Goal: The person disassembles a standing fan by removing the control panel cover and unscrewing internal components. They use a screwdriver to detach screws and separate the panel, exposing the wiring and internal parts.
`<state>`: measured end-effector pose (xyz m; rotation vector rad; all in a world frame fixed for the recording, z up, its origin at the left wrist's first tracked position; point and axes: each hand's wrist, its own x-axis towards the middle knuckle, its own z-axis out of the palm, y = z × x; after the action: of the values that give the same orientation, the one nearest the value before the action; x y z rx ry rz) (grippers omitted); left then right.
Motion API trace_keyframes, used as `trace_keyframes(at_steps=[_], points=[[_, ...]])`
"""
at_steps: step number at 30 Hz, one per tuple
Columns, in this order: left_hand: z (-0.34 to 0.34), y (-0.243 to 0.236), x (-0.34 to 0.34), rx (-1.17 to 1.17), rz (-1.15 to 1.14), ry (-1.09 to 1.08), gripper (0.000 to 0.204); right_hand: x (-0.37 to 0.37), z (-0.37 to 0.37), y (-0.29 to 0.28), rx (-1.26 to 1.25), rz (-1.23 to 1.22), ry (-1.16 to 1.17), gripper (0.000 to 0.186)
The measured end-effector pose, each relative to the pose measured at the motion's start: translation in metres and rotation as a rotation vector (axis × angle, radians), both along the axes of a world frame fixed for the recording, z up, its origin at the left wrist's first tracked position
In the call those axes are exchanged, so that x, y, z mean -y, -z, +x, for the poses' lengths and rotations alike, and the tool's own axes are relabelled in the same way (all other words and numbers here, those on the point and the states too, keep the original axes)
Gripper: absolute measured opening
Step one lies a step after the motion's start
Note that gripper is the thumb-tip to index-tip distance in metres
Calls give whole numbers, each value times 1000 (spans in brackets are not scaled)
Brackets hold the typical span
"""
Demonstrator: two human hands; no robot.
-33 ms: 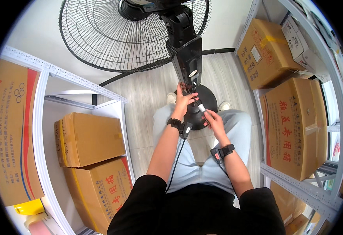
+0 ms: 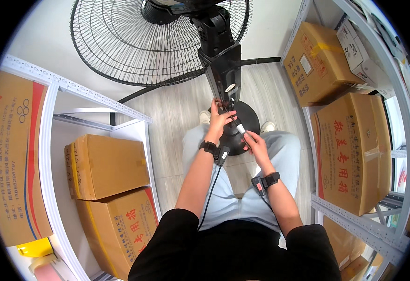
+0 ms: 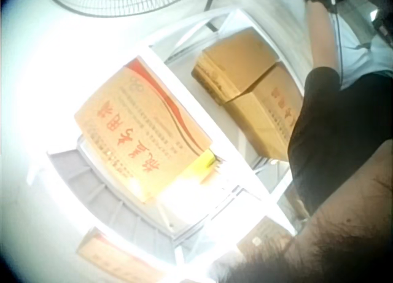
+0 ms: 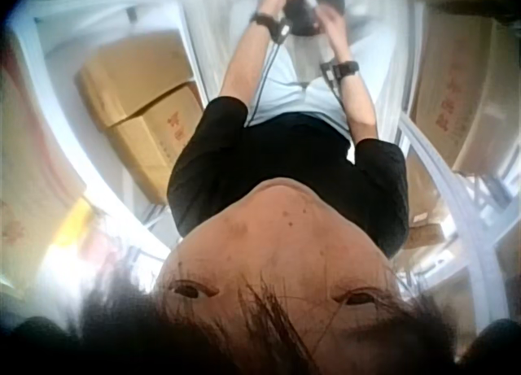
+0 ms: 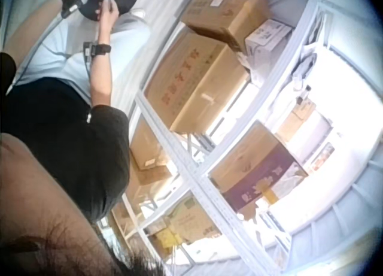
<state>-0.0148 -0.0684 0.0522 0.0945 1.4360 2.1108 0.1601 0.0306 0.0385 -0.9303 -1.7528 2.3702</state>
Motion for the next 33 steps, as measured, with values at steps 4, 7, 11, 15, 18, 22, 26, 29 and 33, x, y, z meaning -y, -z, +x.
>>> trace_keyframes(at_steps=[4,7,11,15,18,22,26,29,33], points=[[0,3,0,16,2,-10,61,1,0,3,0,52,-9,40],[-3,6,2,24,-27,41,89,2,0,3,-6,82,-28,39],[-1,2,1,28,-8,11,61,6,0,3,-2,19,-17,37],[0,-1,0,28,-16,17,61,4,0,16,-53,-25,11,40],[1,1,0,43,-15,-10,63,2,0,18,-60,-64,18,39],[-1,7,3,31,-34,8,91,3,1,10,-40,-44,0,37],[-3,9,4,44,-28,37,89,3,2,7,-39,-23,-6,37],[-2,6,4,42,-27,36,79,4,3,6,-35,-7,-9,38],[1,-1,0,43,-8,19,61,2,3,15,-75,10,19,42]])
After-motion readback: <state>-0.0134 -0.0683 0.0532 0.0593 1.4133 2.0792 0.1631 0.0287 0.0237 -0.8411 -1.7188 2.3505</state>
